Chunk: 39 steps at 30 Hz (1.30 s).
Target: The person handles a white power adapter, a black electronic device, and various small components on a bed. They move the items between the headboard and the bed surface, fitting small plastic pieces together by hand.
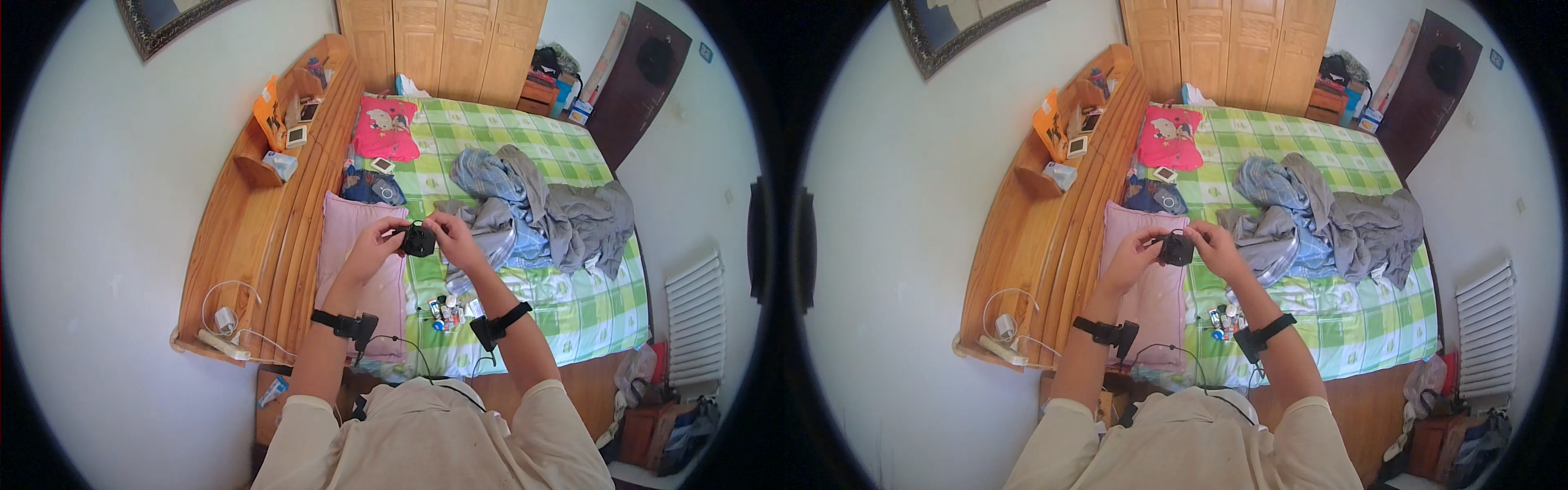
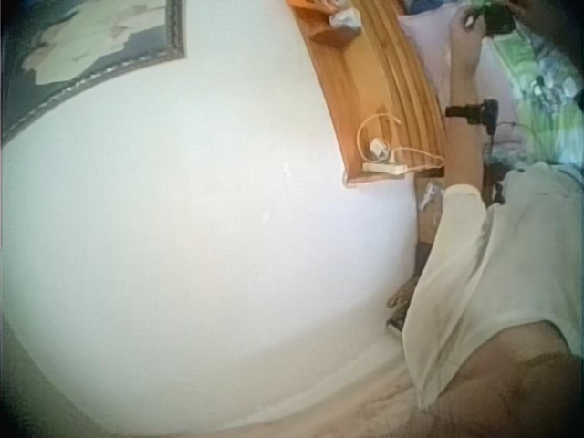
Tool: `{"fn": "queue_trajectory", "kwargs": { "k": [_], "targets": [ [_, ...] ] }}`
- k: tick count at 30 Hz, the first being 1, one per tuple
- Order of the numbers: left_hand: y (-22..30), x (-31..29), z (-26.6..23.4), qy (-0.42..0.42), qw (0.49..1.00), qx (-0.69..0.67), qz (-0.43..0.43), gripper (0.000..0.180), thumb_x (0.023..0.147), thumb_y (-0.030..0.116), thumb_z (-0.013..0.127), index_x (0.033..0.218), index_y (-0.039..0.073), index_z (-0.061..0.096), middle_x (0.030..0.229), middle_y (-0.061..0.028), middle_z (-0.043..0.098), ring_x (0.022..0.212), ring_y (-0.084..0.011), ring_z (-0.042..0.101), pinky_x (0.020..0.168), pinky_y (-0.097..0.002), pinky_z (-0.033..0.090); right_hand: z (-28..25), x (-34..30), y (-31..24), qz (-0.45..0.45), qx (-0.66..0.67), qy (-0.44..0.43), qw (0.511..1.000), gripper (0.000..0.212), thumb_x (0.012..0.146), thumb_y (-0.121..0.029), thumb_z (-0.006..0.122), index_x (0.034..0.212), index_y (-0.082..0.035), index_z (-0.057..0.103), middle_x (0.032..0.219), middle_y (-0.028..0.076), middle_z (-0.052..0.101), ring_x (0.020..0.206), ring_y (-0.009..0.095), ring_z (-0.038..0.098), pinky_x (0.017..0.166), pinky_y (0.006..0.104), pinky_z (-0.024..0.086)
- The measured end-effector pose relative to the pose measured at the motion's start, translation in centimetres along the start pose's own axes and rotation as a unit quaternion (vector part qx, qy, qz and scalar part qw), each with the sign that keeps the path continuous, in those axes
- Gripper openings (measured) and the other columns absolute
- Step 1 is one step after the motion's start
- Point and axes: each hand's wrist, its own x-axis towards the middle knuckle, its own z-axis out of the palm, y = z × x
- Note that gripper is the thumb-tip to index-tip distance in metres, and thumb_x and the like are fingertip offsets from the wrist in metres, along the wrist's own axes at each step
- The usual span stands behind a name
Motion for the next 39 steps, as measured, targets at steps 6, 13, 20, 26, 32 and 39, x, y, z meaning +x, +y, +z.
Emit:
{"fn": "queue_trajectory", "kwargs": {
  "k": [6,13,20,26,32,39],
  "targets": [
    [-1.7,0.4,-1.0,0.117,0.993,0.004,0.023,0.020,0.092,0.005,0.058,0.111,-0.001,0.057,0.101,-0.0091,0.061,0.078,-0.0129,0.061,0.065,-0.0247,0.053,4.5,-2.5,-1.1,0.040,-0.125,-0.004,0.991,0.017,0.091,-0.009,0.053,0.098,0.003,0.062,0.078,0.021,0.064,0.072,0.031,0.063,0.066,0.0386,0.047],
    [-3.9,0.0,-2.5,0.223,0.969,0.099,0.042,0.018,0.088,0.003,0.060,0.105,-0.001,0.058,0.096,-0.0110,0.062,0.078,-0.0173,0.063,0.063,-0.0263,0.052,6.3,-3.6,-1.9,-0.008,-0.226,-0.065,0.972,0.014,0.089,-0.016,0.055,0.088,-0.002,0.059,0.080,0.019,0.063,0.077,0.040,0.061,0.068,0.0481,0.047],
    [-3.7,-0.9,-2.3,0.167,0.878,0.424,0.146,0.020,0.081,-0.002,0.063,0.101,-0.002,0.062,0.094,-0.0090,0.062,0.074,-0.0136,0.061,0.063,-0.0238,0.049,4.8,-3.0,-4.3,-0.071,-0.275,-0.026,0.959,0.018,0.085,-0.019,0.065,0.086,-0.003,0.060,0.077,0.016,0.060,0.071,0.037,0.059,0.062,0.0441,0.045],
    [-2.0,-0.6,-0.4,0.069,0.966,0.239,0.068,0.020,0.081,0.002,0.065,0.101,-0.001,0.062,0.092,-0.0095,0.061,0.078,-0.0170,0.062,0.066,-0.0281,0.050,0.3,-1.1,-5.6,-0.029,-0.239,0.014,0.971,0.032,0.076,-0.030,0.076,0.076,-0.002,0.060,0.069,0.014,0.056,0.064,0.032,0.056,0.057,0.0385,0.044],
    [0.5,-0.3,1.9,-0.021,0.998,0.064,-0.006,0.021,0.088,0.002,0.061,0.109,0.000,0.060,0.098,-0.0060,0.061,0.079,-0.0111,0.060,0.065,-0.0249,0.050,-2.5,-0.1,-3.3,-0.013,-0.058,0.004,0.998,0.030,0.084,-0.026,0.071,0.075,-0.001,0.057,0.062,0.003,0.047,0.058,0.011,0.042,0.052,0.0290,0.036],
    [0.5,1.8,3.4,0.095,0.994,-0.004,0.048,0.022,0.090,0.003,0.059,0.112,0.000,0.057,0.101,-0.0070,0.061,0.076,-0.0122,0.061,0.065,-0.0245,0.052,-0.9,-1.5,0.6,-0.004,-0.009,0.015,1.000,0.027,0.097,-0.019,0.049,0.081,0.001,0.058,0.064,0.007,0.051,0.061,0.015,0.047,0.059,0.0317,0.040]
  ]
}}
